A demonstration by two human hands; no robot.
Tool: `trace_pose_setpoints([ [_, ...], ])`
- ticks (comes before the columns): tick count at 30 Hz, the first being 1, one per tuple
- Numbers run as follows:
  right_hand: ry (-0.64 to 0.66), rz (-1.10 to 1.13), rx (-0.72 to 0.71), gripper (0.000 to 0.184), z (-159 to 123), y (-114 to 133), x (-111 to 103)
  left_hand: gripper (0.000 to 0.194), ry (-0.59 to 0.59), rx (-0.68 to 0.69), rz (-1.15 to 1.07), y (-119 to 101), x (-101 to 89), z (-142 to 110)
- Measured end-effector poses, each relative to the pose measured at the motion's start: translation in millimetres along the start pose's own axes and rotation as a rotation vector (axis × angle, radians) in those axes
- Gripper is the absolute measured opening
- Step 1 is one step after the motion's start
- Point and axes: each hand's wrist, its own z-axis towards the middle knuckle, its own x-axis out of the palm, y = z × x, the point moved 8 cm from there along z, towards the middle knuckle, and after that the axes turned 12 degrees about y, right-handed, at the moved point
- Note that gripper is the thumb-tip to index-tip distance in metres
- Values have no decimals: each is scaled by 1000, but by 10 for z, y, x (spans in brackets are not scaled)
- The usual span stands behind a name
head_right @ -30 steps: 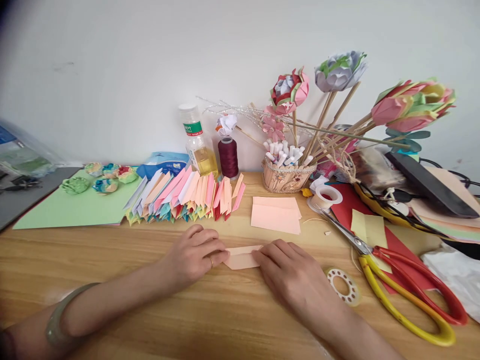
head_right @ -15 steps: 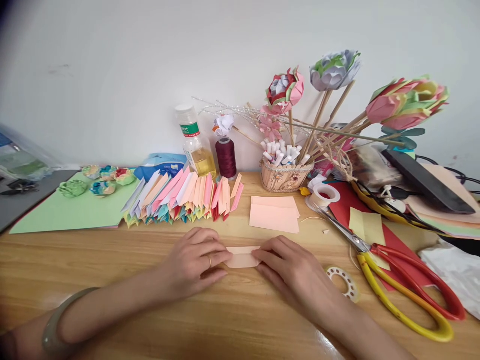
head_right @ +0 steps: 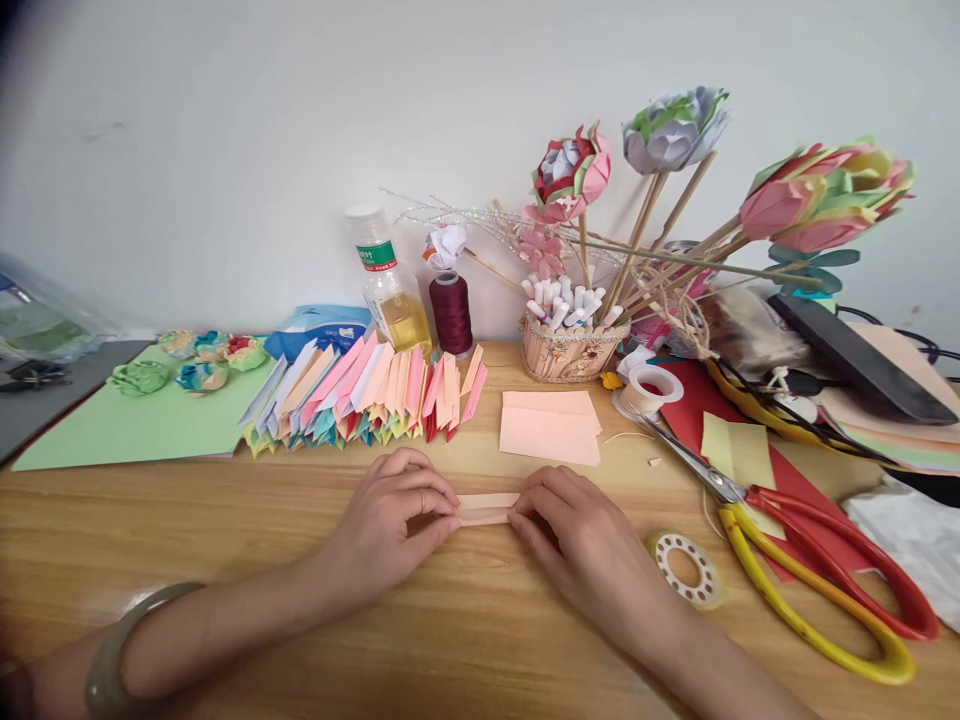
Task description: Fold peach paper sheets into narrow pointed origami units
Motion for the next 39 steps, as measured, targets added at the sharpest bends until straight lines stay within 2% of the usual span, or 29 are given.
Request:
trace_pose_setpoints([
  [8, -48, -11, 56, 17, 43, -1, 13, 15, 20, -78, 23, 4, 36, 63],
  [18, -80, -49, 55, 14, 47, 22, 11, 11, 50, -108, 113, 59, 84, 54],
  [22, -54, -59, 54, 13, 38, 25, 28, 14, 35, 83, 188, -59, 78, 33],
  [25, -58, -156, 8, 15, 14, 92, -2, 17, -11, 215, 252, -143, 75, 11],
  [28, -48, -354, -185, 27, -30, 283, 0, 21, -46, 284, 341, -184, 102, -13],
  [31, 4, -467, -347, 35, -88, 401, 72, 26, -27, 383, 460, -238, 180, -79],
  [34, 18, -480, -332, 35, -114, 371, 113, 32, -8, 471, 601, -295, 244, -182],
  [39, 68, -478, -287, 43, -148, 315, 185, 33, 19, 495, 730, -318, 292, -260],
])
